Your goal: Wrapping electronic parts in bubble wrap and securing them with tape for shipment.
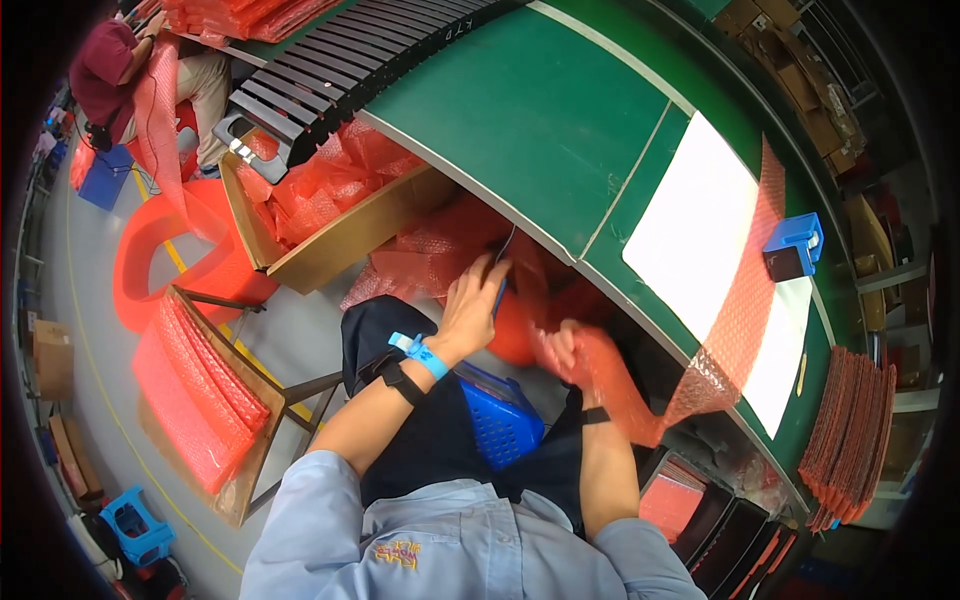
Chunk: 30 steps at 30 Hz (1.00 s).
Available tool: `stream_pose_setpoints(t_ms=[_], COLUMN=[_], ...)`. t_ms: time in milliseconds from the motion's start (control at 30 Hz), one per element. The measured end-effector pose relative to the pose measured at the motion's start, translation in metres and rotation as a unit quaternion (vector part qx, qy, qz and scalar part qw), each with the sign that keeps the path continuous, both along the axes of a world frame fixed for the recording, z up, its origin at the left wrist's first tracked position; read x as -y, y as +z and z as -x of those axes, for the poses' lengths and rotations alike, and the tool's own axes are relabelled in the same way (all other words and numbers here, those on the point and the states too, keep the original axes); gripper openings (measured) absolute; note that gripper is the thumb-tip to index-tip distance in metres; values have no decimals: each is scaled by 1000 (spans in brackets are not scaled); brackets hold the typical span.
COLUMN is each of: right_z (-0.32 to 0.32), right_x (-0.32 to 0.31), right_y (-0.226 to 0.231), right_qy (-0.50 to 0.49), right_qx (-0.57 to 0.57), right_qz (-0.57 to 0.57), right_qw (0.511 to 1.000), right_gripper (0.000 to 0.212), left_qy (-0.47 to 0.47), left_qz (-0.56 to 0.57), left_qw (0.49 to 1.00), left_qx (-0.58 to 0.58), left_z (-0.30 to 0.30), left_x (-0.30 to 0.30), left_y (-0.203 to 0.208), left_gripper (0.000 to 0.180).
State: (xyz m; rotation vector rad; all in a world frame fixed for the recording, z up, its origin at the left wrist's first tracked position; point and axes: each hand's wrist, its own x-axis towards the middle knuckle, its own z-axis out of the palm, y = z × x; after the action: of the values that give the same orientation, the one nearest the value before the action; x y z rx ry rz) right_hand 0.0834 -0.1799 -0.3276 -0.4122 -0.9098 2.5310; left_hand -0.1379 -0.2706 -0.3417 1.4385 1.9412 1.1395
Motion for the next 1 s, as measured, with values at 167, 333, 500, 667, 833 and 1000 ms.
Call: stream_pose_setpoints(t_ms=[167,333,500,667,833,1000], right_z=[-5,-17,-50,-47,-17,-25], right_x=[34,33,25,55,63,41], right_y=[55,57,-2,-15,-20,-25], right_qy=[87,29,-70,-138,-325,-284], right_qx=[-21,-141,73,363,343,336], right_qz=[-29,0,-93,-159,-171,50], right_qw=[996,990,991,908,864,896], right_gripper=[34,36,43,67,48,45], left_qy=[-384,-436,-247,-145,-143,-306], left_qz=[66,148,211,243,235,267], left_qw=[907,882,920,941,939,910], left_qx=[-161,-97,219,-187,-207,-87], left_z=[-10,-20,27,67,52,21], left_x=[4,22,7,22,12,7], left_y=[25,-20,-5,-26,-31,-26], left_gripper=[62,31,33,22,23,25])
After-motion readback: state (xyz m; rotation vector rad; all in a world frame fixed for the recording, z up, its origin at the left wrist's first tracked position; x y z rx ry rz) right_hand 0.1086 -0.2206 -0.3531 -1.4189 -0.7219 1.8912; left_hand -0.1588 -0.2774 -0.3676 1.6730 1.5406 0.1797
